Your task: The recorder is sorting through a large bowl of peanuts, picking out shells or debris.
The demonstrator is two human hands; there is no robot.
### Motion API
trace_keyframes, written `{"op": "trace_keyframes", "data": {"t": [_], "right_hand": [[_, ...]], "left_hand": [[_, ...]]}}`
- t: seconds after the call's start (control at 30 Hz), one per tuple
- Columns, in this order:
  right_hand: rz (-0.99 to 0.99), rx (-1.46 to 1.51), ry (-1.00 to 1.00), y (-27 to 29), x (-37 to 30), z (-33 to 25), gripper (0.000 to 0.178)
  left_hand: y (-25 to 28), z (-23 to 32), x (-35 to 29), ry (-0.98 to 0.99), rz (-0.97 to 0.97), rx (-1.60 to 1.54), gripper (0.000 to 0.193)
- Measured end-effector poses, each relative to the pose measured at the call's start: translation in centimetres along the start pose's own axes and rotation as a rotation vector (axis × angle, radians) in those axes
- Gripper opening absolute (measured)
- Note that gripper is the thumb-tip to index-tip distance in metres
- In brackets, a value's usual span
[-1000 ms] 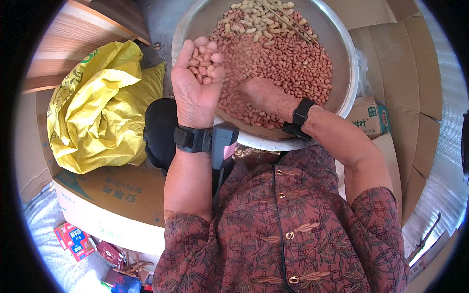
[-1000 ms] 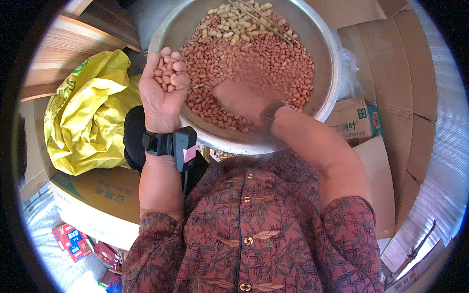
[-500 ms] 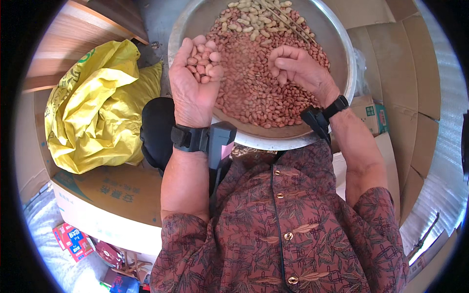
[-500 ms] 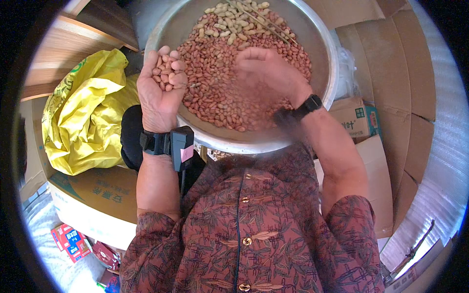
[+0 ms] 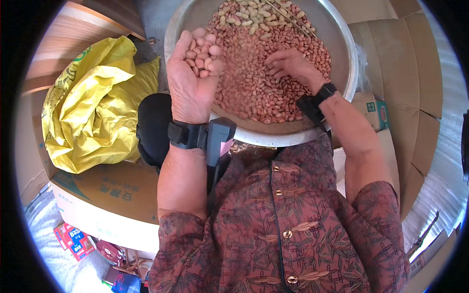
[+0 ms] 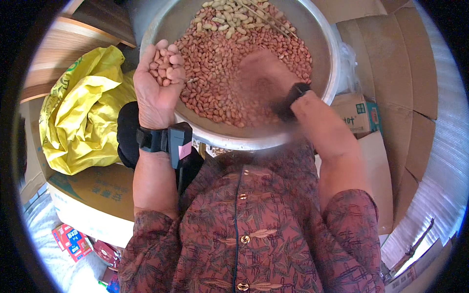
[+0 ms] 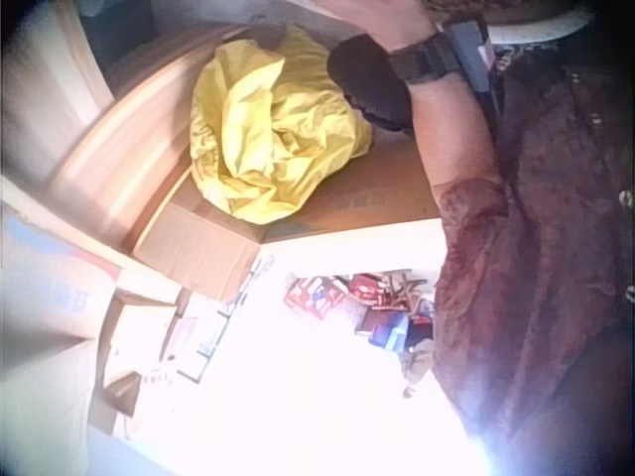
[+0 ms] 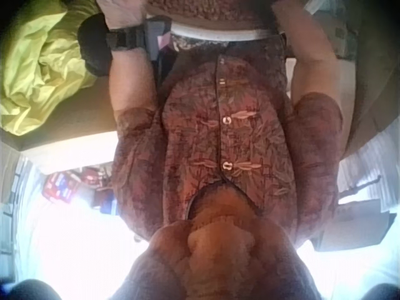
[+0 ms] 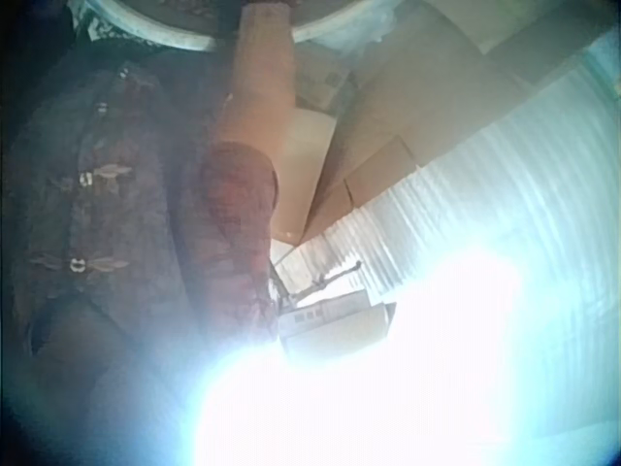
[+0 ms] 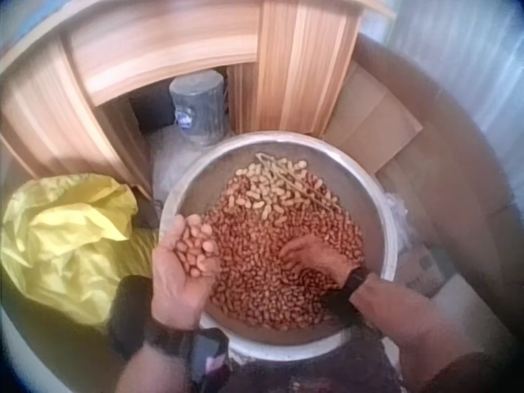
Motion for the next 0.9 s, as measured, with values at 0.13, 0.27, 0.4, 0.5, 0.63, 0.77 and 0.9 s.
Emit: {"op": "trace_keyframes", "data": {"t": [0.13, 0.27, 0.4, 0.5, 0.63, 0.77, 0.9], "right_hand": [[0.19, -0.559, -0.005, 1.7, -2.5, -3.6, 0.014], [-0.06, -0.987, 0.161, -2.4, -3.7, -3.4, 0.008], [-0.097, -1.602, 0.539, -4.5, -3.1, -1.4, 0.009], [-0.257, -1.475, 0.151, -5.5, -2.4, -1.2, 0.009], [-0.211, -1.482, 0.258, -6.5, -3.2, -2.4, 0.009], [-0.21, -1.278, 0.262, -6.1, -3.7, -3.2, 0.01], [-0.29, -1.489, 0.748, -5.7, -4.6, -3.9, 0.01]], "left_hand": [[-0.5, 0.1, -0.2, -0.041, 0.057, 0.066, 0.023], [-0.7, -0.2, -0.1, -0.016, 0.041, 0.052, 0.023], [-0.6, -0.3, 0.0, -0.013, 0.009, 0.065, 0.023], [-0.3, -0.2, -0.1, -0.024, 0.028, 0.067, 0.023], [-0.3, -0.4, 0.0, -0.019, 0.06, 0.074, 0.024], [-0.3, -0.3, -0.1, -0.029, 0.064, 0.078, 0.024], [-0.3, -0.2, -0.1, -0.023, 0.045, 0.081, 0.024]]}}
Point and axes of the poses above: each hand's wrist, its own x-axis towards the middle knuckle, its own y-axis out of the back of the hand, z = x × y, the point moved 5 cm from there along x, towards the middle knuckle, and after that the axes turned 8 degrees about -x, right-handed, at the moved point
